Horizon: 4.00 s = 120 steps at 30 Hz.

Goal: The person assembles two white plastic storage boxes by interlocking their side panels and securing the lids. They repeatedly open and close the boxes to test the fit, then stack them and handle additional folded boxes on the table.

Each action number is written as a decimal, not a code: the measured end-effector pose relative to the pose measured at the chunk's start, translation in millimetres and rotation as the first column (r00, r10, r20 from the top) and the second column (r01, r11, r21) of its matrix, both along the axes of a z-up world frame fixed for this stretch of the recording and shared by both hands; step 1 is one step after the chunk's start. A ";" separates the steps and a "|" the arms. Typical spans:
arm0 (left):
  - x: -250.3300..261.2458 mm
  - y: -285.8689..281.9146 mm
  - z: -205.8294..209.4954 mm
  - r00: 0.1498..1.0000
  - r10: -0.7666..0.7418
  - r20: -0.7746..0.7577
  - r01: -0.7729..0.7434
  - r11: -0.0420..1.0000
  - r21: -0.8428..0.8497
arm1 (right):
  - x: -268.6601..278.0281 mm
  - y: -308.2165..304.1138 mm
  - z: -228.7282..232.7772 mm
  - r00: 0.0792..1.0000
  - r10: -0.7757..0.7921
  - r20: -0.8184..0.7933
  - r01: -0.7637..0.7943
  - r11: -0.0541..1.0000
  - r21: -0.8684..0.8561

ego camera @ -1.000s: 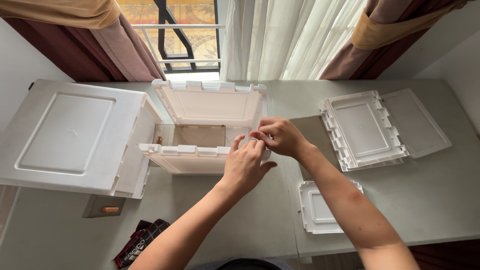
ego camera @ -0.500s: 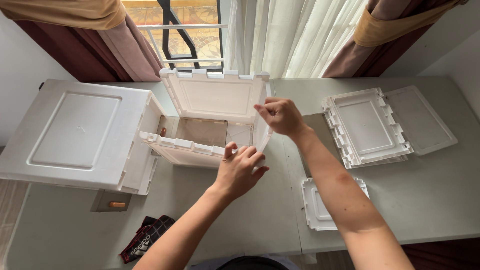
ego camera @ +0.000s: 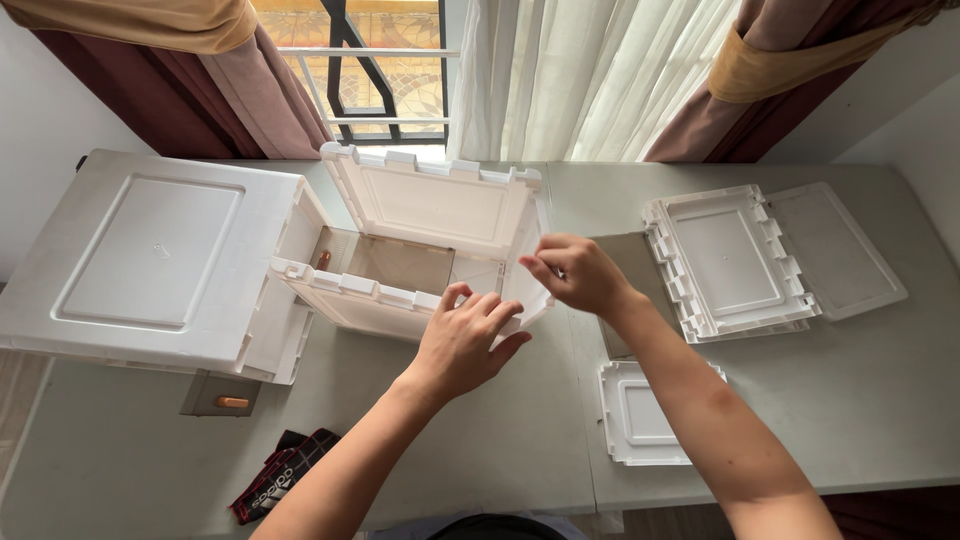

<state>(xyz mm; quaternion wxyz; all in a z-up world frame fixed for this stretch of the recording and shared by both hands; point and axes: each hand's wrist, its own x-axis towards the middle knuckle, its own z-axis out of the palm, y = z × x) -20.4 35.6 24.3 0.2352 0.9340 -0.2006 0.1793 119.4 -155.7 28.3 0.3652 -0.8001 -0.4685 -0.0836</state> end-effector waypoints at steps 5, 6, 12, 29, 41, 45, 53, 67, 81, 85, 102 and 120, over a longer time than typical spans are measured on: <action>0.3 -3.9 17.4 1.000 0.009 -0.008 -0.010 0.988 -0.155 | -19.8 -5.5 1.5 0.998 -0.049 -0.050 0.048 0.999 -0.009; 4.7 -2.9 20.7 1.000 0.013 -0.002 -0.013 0.982 -0.189 | -22.8 -7.0 1.1 0.996 -0.056 -0.070 0.056 0.998 0.003; 49.1 13.8 33.3 0.995 0.052 -0.089 -0.077 0.953 -0.293 | -26.5 -18.2 -2.9 0.992 -0.040 -0.123 0.042 0.999 0.011; 183.4 27.3 4.9 0.971 0.070 -0.229 -0.068 0.998 0.014 | 6.6 -54.2 19.4 0.790 -0.070 -0.608 0.036 0.997 -0.069; 198.7 17.1 -31.0 0.925 0.345 -0.158 -0.288 0.910 0.300 | 19.0 -11.1 4.4 0.800 -0.292 -0.524 0.269 0.955 -0.121; 203.8 8.5 -33.8 0.912 0.378 -0.161 -0.300 0.880 0.369 | 34.5 10.0 2.8 0.788 -0.466 -0.402 0.388 0.884 -0.262; 214.0 19.0 -38.1 0.879 0.422 -0.221 -0.320 0.867 0.383 | 52.2 14.9 -11.1 0.858 -0.425 -0.288 0.324 0.883 -0.339; 210.2 45.7 -20.3 0.878 0.428 -0.215 -0.337 0.871 0.358 | 24.6 -59.9 -14.5 0.713 -0.483 -0.508 0.405 0.875 -0.265; 136.6 27.6 12.6 0.986 0.156 -0.053 -0.148 0.980 0.131 | -18.9 -97.1 -76.1 0.516 -0.505 -0.692 0.814 0.540 0.214; 93.2 27.5 28.3 0.994 0.052 -0.097 -0.053 0.999 -0.003 | -36.6 -112.5 -102.6 0.492 -0.404 -0.771 0.849 0.419 0.322; -63.5 46.2 60.3 0.980 0.004 -0.201 -0.081 0.924 -0.374 | -152.1 -123.1 -124.8 0.431 -0.394 -0.812 0.894 0.310 0.324; -72.9 -74.4 54.1 0.997 0.004 -0.075 -0.045 0.831 -0.554 | -138.6 -226.7 -108.9 0.343 -0.374 -0.862 0.835 0.542 0.097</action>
